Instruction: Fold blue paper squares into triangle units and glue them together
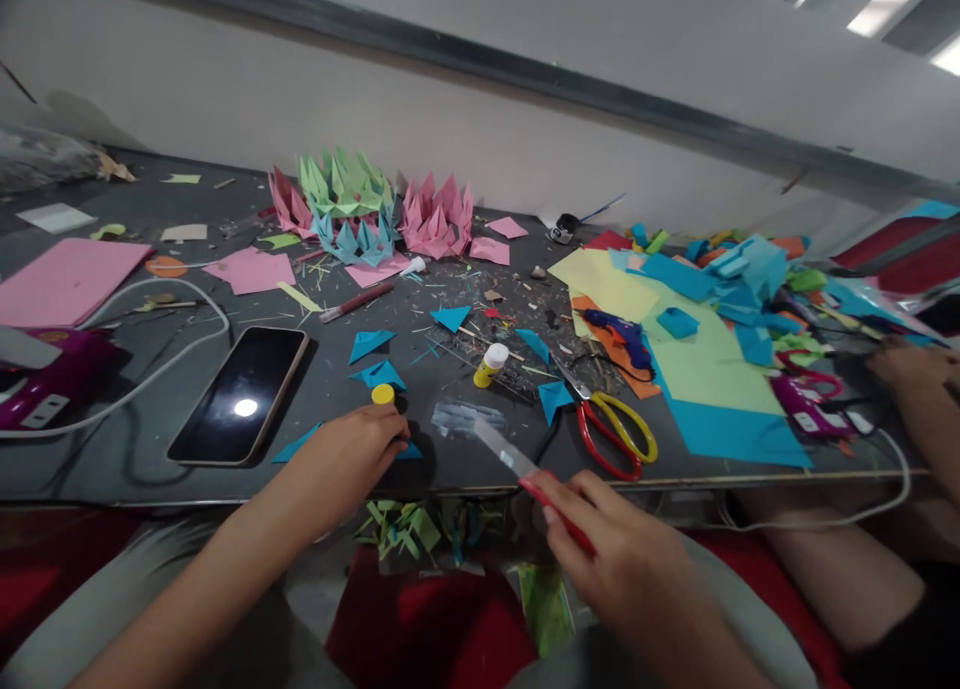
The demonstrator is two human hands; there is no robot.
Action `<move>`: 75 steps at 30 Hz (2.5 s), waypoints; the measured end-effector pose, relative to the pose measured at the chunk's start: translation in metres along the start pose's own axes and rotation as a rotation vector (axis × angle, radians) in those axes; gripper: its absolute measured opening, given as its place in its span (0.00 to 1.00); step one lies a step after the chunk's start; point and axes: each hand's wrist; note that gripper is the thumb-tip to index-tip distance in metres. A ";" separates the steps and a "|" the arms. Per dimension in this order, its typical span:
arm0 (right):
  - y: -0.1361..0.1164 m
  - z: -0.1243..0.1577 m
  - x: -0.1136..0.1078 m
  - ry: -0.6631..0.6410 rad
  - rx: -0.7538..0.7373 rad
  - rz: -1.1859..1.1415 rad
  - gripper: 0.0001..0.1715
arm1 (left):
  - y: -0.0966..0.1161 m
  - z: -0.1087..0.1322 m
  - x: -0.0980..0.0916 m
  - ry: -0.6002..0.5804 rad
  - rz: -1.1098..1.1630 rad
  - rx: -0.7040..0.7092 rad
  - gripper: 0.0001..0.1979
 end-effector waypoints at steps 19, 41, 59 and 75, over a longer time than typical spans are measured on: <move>0.006 -0.009 0.010 -0.107 -0.094 0.058 0.20 | -0.001 -0.001 0.000 -0.021 0.037 0.006 0.08; -0.026 -0.036 0.017 -0.084 -0.033 0.004 0.21 | -0.001 -0.001 -0.001 -0.012 0.045 0.002 0.09; -0.030 -0.032 0.011 -0.064 -0.059 -0.005 0.21 | 0.000 0.002 -0.002 0.002 0.047 -0.012 0.08; -0.019 -0.035 0.017 -0.098 0.045 0.024 0.22 | -0.004 0.003 -0.001 -0.014 0.119 -0.019 0.08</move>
Point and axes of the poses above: each hand's wrist, its own z-axis away from the middle knuckle, its own x-axis out of the palm, y = z × x, and after that the axes turned 4 degrees about -x, right-handed
